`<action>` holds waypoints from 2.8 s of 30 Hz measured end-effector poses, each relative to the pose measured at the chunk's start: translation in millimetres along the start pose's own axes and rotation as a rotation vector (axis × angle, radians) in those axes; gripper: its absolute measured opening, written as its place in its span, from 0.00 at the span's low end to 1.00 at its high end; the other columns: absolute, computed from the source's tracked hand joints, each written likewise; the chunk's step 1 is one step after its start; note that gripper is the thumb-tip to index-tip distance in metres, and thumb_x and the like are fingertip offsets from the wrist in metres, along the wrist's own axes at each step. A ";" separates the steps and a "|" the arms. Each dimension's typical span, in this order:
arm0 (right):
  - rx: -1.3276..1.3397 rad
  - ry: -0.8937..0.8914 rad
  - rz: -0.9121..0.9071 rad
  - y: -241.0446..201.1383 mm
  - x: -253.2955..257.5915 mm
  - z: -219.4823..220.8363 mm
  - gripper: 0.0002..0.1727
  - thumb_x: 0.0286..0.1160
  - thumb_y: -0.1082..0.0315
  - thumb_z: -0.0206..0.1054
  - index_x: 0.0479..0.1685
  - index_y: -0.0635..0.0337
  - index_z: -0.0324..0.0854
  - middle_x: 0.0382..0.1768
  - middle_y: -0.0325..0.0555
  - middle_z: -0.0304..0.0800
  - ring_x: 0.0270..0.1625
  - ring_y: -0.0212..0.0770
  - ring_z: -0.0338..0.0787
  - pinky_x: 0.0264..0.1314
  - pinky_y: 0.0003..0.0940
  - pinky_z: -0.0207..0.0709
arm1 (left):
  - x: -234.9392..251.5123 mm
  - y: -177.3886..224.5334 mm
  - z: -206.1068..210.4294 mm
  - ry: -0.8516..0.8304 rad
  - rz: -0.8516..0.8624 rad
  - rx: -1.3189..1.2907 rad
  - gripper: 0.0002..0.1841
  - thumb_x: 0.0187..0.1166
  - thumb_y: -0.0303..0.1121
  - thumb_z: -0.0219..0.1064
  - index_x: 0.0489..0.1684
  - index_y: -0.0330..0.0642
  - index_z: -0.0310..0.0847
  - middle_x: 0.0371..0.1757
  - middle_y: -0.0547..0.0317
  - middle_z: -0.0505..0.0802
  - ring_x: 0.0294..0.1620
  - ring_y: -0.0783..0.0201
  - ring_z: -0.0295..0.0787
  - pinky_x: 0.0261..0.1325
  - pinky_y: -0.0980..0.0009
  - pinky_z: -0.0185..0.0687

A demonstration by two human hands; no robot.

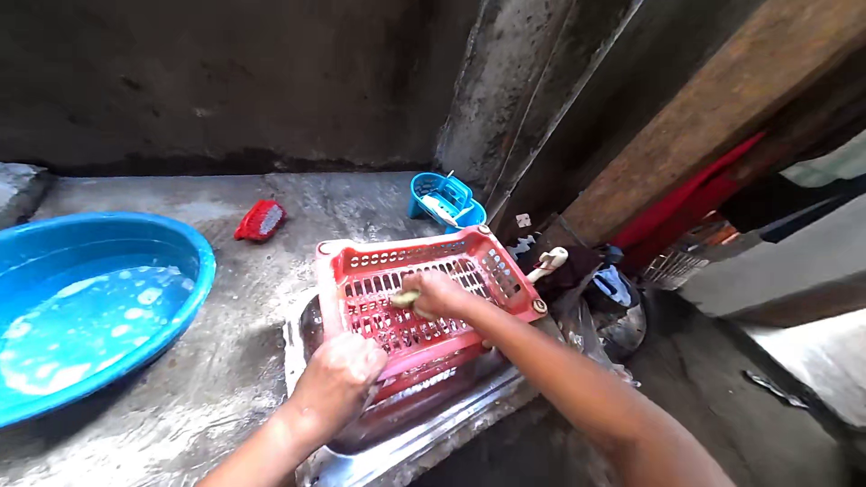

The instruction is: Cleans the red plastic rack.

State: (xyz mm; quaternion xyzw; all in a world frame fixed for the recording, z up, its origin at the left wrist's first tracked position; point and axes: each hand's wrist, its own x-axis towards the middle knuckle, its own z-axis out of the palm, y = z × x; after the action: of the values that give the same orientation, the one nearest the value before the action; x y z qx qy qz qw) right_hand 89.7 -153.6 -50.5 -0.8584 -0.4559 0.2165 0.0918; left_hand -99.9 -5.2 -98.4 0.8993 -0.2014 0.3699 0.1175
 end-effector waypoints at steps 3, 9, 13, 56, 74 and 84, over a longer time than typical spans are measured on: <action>-0.018 -0.247 -0.073 15.7 -35.9 -20.8 0.12 0.75 0.79 0.67 0.53 0.75 0.86 0.50 0.69 0.89 0.57 0.64 0.86 0.64 0.62 0.73 | 2.7 1.2 -4.3 -0.036 -0.013 0.018 0.07 0.59 0.28 0.67 0.13 0.38 0.78 0.17 0.49 0.86 0.22 0.48 0.89 0.26 0.56 0.82; -0.368 -0.027 0.477 54.0 -46.5 -81.7 0.13 0.75 0.74 0.68 0.55 0.68 0.87 0.56 0.69 0.89 0.64 0.70 0.86 0.64 0.71 0.75 | 63.4 42.4 -40.5 -0.903 -0.399 0.025 0.14 0.79 0.35 0.69 0.52 0.32 0.85 0.45 0.37 0.93 0.52 0.37 0.91 0.62 0.43 0.78; -0.395 0.223 0.272 54.2 -5.8 -30.6 0.12 0.78 0.70 0.66 0.53 0.67 0.87 0.54 0.65 0.90 0.63 0.66 0.88 0.64 0.65 0.78 | 102.1 64.0 -0.7 -0.985 -0.382 -0.162 0.13 0.87 0.28 0.55 0.60 0.28 0.77 0.51 0.32 0.90 0.56 0.35 0.90 0.55 0.43 0.83; -0.015 -0.181 0.035 -32.2 -9.8 7.9 0.17 0.84 0.71 0.59 0.65 0.72 0.79 0.55 0.74 0.87 0.62 0.73 0.86 0.66 0.71 0.73 | 27.1 40.7 -2.1 -0.252 -0.191 0.251 0.04 0.66 0.19 0.68 0.24 0.32 0.87 0.22 0.46 0.89 0.26 0.49 0.93 0.24 0.59 0.84; 0.114 -0.393 -0.314 -67.2 9.2 11.0 0.06 0.76 0.81 0.61 0.45 0.73 0.82 0.36 0.58 0.84 0.37 0.48 0.82 0.42 0.50 0.74 | 0.4 12.4 24.1 0.299 0.089 0.053 0.19 0.87 0.40 0.58 0.29 0.40 0.89 0.19 0.58 0.87 0.22 0.60 0.84 0.29 0.69 0.78; -0.081 0.105 -0.148 -66.6 58.6 12.5 0.15 0.80 0.74 0.59 0.58 0.68 0.85 0.58 0.65 0.89 0.67 0.64 0.86 0.71 0.63 0.74 | -3.6 5.4 18.2 0.192 0.106 0.011 0.23 0.88 0.47 0.56 0.24 0.41 0.84 0.18 0.58 0.86 0.21 0.60 0.85 0.27 0.68 0.81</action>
State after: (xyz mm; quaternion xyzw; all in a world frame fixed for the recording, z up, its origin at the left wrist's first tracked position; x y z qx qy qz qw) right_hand 63.3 -68.1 -54.8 -0.8355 -0.5210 0.1453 0.0965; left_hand -93.4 -15.6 -113.3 0.8485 -0.2343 0.4612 0.1114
